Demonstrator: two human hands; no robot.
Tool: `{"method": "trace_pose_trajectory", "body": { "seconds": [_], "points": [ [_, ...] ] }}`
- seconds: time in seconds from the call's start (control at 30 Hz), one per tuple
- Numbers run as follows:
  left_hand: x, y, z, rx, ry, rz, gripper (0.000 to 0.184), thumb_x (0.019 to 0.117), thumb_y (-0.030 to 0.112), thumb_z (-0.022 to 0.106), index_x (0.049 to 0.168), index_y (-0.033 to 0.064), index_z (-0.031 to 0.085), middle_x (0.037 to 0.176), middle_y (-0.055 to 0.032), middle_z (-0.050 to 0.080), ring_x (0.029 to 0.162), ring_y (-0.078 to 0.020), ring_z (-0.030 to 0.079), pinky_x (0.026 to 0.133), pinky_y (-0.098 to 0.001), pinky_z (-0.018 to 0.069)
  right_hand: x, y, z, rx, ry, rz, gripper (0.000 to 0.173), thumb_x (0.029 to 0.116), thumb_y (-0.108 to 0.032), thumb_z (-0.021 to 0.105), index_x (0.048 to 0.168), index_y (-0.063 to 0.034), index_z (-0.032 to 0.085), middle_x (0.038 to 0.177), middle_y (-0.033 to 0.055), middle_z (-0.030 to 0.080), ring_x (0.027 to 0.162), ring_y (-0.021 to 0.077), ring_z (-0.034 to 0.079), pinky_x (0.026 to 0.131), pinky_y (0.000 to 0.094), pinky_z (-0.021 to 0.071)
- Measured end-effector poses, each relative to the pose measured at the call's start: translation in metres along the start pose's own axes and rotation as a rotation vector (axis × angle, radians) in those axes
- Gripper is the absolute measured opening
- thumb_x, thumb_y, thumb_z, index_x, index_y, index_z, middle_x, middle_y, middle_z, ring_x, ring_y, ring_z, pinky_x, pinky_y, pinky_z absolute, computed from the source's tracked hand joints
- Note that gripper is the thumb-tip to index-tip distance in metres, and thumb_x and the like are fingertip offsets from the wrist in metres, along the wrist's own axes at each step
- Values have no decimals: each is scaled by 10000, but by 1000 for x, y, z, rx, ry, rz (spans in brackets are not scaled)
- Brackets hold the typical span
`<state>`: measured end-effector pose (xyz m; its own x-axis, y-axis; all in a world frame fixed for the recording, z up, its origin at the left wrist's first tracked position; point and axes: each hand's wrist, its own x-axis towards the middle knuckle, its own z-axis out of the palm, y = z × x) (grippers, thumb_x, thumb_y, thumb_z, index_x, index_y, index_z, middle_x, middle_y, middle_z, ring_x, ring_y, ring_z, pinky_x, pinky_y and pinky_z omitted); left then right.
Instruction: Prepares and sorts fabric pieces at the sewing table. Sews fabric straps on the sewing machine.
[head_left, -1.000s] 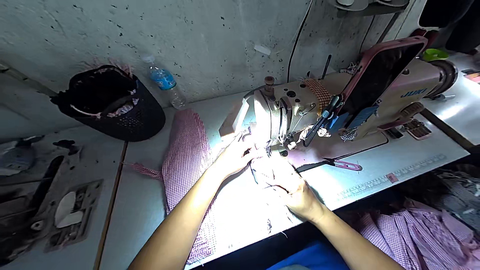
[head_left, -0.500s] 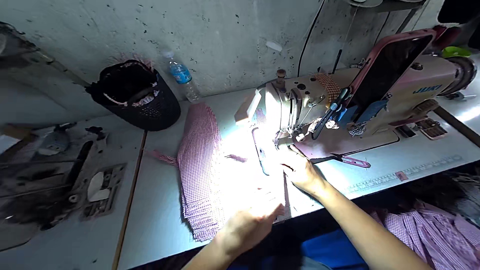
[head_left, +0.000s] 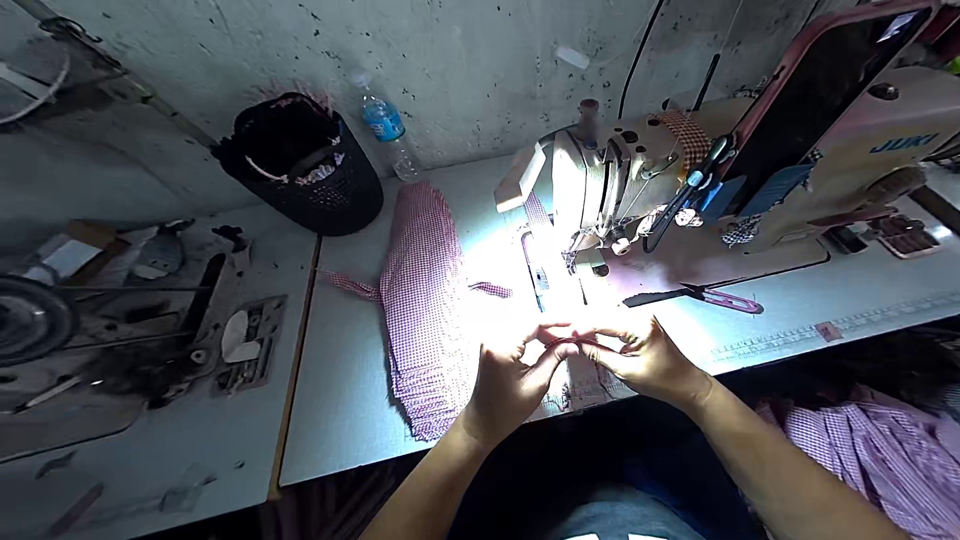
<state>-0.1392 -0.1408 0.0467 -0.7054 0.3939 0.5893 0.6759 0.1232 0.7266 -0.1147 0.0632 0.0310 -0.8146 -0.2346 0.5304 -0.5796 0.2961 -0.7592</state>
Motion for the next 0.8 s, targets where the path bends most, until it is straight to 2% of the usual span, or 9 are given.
{"method": "trace_pose_trajectory", "body": {
  "seconds": [0.13, 0.27, 0.37, 0.43, 0.5, 0.63, 0.7, 0.73, 0.8],
  "points": [
    [5, 7, -2, 55, -12, -41, 401, 905, 106, 749, 1255, -44, 622, 942, -39, 753, 876, -68, 720, 863, -266, 604, 3, -4, -3, 6, 58, 43, 102, 904, -78, 717, 972, -46, 786, 1000, 23, 752, 999, 37, 675, 925, 224, 553],
    [3, 13, -1, 176, -37, -35, 415, 910, 87, 709, 1297, -25, 610, 955, -54, 764, 884, -72, 734, 865, -251, 598, 2, -9, -4, -4, 74, 36, 97, 907, -92, 731, 975, -48, 785, 1006, 25, 751, 1011, 45, 678, 941, 232, 557],
    [0, 18, -2, 224, -93, 24, 379, 930, 61, 671, 1286, -54, 609, 1002, -112, 748, 909, -116, 743, 879, -267, 610, -3, -10, -3, -88, 77, -29, 121, 944, -153, 705, 964, -67, 789, 981, 17, 757, 1006, 61, 673, 954, 275, 540],
    [-4, 21, -1, 312, -131, 94, 319, 979, 111, 630, 1270, -18, 644, 982, -87, 751, 918, -124, 736, 892, -272, 592, -11, -10, -3, -154, 67, -78, 155, 973, -168, 658, 952, -80, 784, 986, 18, 759, 1023, 78, 677, 980, 307, 528],
    [-8, 23, 2, 403, -177, 198, 266, 1032, 136, 571, 1254, 35, 676, 1031, -68, 766, 968, -138, 717, 941, -294, 536, -22, -11, -3, -222, 51, -120, 189, 1004, -179, 615, 933, -87, 764, 972, 32, 759, 1017, 98, 684, 973, 315, 517],
    [-21, 13, 8, 468, -315, 396, 267, 1045, 113, 530, 1264, 89, 680, 1013, -43, 768, 969, -163, 712, 982, -328, 505, -56, 0, 7, -302, 22, -122, 198, 1003, -194, 602, 908, -80, 733, 920, 63, 740, 985, 123, 682, 987, 290, 505],
    [-20, -4, 10, 381, -371, 396, 269, 1041, 149, 529, 1229, 67, 704, 967, -63, 755, 963, -182, 709, 987, -350, 513, -70, 12, 15, -314, 23, -112, 193, 997, -183, 597, 912, -78, 735, 916, 67, 737, 963, 137, 684, 955, 294, 518],
    [-16, -14, 10, 372, -389, 374, 274, 1033, 161, 519, 1187, 63, 723, 991, -70, 751, 990, -191, 703, 975, -360, 520, -75, 17, 18, -311, 23, -100, 187, 992, -159, 592, 909, -68, 733, 921, 74, 732, 957, 151, 683, 947, 314, 520],
    [-4, -35, 9, 477, -446, 317, 288, 1037, 174, 484, 1113, 81, 745, 1135, -65, 747, 1084, -196, 698, 957, -380, 532, -83, 21, 21, -322, 46, -70, 173, 957, -133, 614, 934, -62, 770, 953, 75, 759, 984, 151, 698, 1012, 336, 499]
  ]
}}
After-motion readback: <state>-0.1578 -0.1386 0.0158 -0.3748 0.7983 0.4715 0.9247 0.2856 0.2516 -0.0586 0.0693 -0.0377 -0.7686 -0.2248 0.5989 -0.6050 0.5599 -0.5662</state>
